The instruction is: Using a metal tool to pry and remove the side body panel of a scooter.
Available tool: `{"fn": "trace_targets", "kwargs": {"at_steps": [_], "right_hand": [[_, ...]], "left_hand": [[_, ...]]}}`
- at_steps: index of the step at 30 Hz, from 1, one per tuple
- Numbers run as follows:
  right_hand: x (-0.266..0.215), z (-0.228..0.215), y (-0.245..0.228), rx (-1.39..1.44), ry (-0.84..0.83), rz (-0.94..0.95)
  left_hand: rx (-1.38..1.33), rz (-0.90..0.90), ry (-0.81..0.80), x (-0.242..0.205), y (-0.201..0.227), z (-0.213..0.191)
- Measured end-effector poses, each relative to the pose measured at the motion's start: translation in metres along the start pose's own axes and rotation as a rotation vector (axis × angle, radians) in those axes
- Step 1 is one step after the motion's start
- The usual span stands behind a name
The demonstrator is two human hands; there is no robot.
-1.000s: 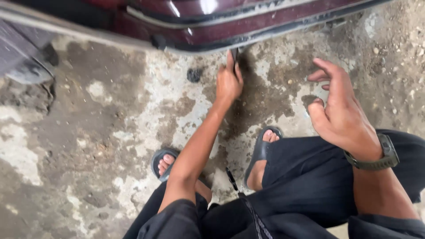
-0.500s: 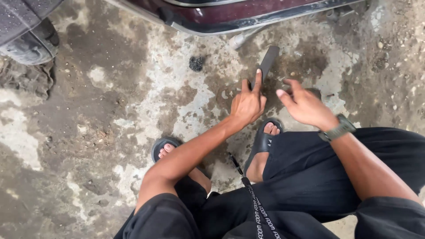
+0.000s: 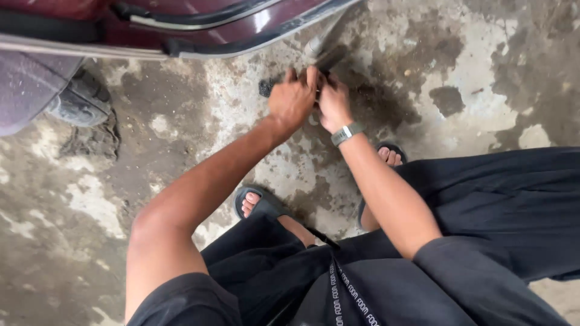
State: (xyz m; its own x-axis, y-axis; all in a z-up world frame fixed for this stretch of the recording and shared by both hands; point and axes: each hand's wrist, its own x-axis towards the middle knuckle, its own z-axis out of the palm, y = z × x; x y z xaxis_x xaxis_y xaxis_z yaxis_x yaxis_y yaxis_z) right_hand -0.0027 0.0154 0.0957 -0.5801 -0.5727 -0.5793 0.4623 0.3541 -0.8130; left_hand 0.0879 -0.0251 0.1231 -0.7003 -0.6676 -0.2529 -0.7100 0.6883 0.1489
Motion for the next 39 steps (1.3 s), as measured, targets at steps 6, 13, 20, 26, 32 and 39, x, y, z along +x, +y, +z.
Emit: {"fn": "trace_targets", "kwargs": {"at_steps": [6, 13, 20, 26, 32, 39], "right_hand": [[-0.009, 0.001, 0.0, 0.081, -0.048, -0.188], [0.029, -0.005, -0.004, -0.441, -0.063, -0.205], [0.033, 0.013, 0.013, -0.321, -0.082, -0.121], [0.015, 0.028, -0.005, -0.272, -0.07, -0.115], [0.024, 0.039, 0.001, -0.269, -0.016, -0.201], [0.054, 0.034, 0.035, -0.114, 0.038, -0.247]], "left_hand": [[0.133, 0.183, 0.092, -0.001, -0.009, -0.016], [0.304, 0.45, 0.631, -0.032, -0.019, -0.151], [0.578, 0.116, 0.419, -0.029, -0.044, -0.2], [0.652, -0.017, 0.229, -0.017, -0.043, -0.188], [0.661, -0.015, 0.19, -0.013, -0.045, -0.188], [0.637, 0.04, 0.196, -0.012, -0.046, -0.186]]}}
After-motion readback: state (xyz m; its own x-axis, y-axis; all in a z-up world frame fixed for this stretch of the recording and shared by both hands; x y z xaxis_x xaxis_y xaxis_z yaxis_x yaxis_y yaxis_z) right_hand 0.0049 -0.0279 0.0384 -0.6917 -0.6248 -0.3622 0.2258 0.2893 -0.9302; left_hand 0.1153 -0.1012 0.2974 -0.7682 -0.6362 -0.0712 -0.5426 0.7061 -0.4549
